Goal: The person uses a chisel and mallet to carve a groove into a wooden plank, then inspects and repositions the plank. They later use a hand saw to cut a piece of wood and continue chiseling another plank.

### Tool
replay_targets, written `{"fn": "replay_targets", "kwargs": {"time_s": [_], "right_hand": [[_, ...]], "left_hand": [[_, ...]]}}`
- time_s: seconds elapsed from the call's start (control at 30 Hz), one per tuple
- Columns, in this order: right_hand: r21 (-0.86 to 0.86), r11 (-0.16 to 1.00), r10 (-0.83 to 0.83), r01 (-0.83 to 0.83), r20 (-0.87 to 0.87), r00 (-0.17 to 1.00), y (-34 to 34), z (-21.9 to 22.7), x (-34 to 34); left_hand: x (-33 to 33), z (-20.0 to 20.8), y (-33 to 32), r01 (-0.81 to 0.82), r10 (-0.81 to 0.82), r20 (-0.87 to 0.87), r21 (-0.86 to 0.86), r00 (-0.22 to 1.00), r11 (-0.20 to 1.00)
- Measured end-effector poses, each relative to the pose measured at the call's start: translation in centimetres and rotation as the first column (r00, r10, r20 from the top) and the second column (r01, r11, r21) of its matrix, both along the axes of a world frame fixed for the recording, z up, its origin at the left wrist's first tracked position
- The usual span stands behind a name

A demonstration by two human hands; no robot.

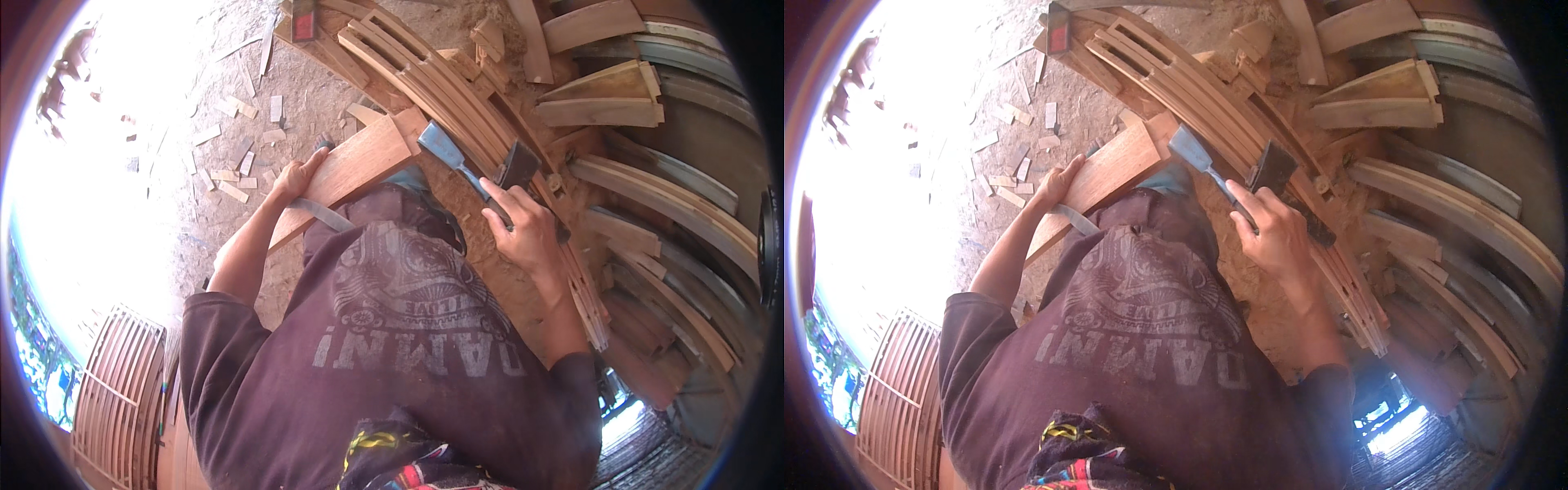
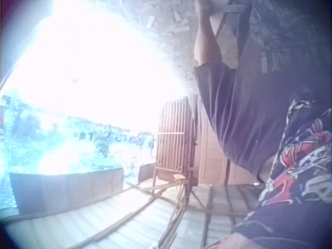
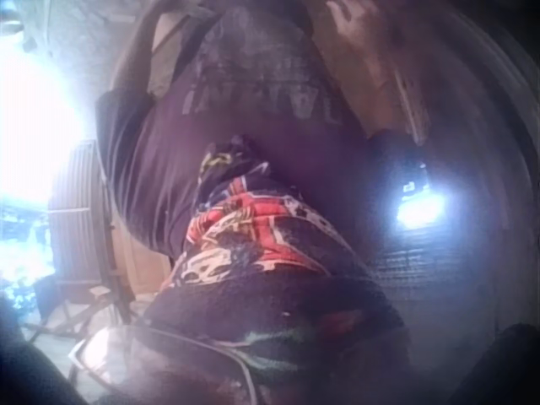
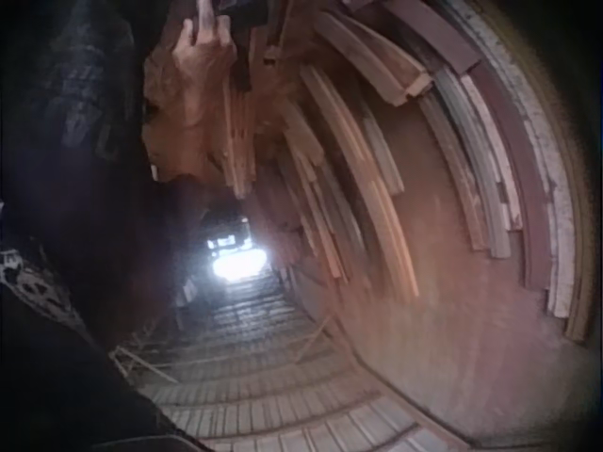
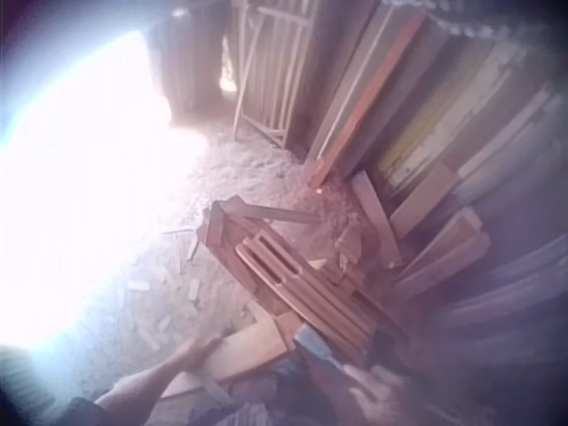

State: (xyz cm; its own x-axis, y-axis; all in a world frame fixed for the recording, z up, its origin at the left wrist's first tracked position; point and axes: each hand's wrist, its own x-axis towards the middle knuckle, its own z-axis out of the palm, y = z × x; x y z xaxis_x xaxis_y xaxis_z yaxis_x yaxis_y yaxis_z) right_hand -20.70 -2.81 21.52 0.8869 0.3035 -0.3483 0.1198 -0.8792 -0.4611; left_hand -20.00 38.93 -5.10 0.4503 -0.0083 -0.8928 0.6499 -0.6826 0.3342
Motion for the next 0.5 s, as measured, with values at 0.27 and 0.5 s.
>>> {"fn": "replay_targets", "kwargs": {"time_s": [0.27, 0.5], "right_hand": [[0.297, 0.944, -0.158, 0.141, 0.034, 0.987, 2.4, -5.7, -1.5], [0.319, 0.330, -0.363, 0.888, -0.826, 0.432, 4.8, -5.6, -1.5]], "left_hand": [[-0.1, 0.1, -0.1, -0.023, 0.022, 0.021, 0.037, 1.000, 0.999], [-0.8, 0.0, -0.3, -0.046, 0.043, 0.057, 0.048, 0.997, 0.998]]}}
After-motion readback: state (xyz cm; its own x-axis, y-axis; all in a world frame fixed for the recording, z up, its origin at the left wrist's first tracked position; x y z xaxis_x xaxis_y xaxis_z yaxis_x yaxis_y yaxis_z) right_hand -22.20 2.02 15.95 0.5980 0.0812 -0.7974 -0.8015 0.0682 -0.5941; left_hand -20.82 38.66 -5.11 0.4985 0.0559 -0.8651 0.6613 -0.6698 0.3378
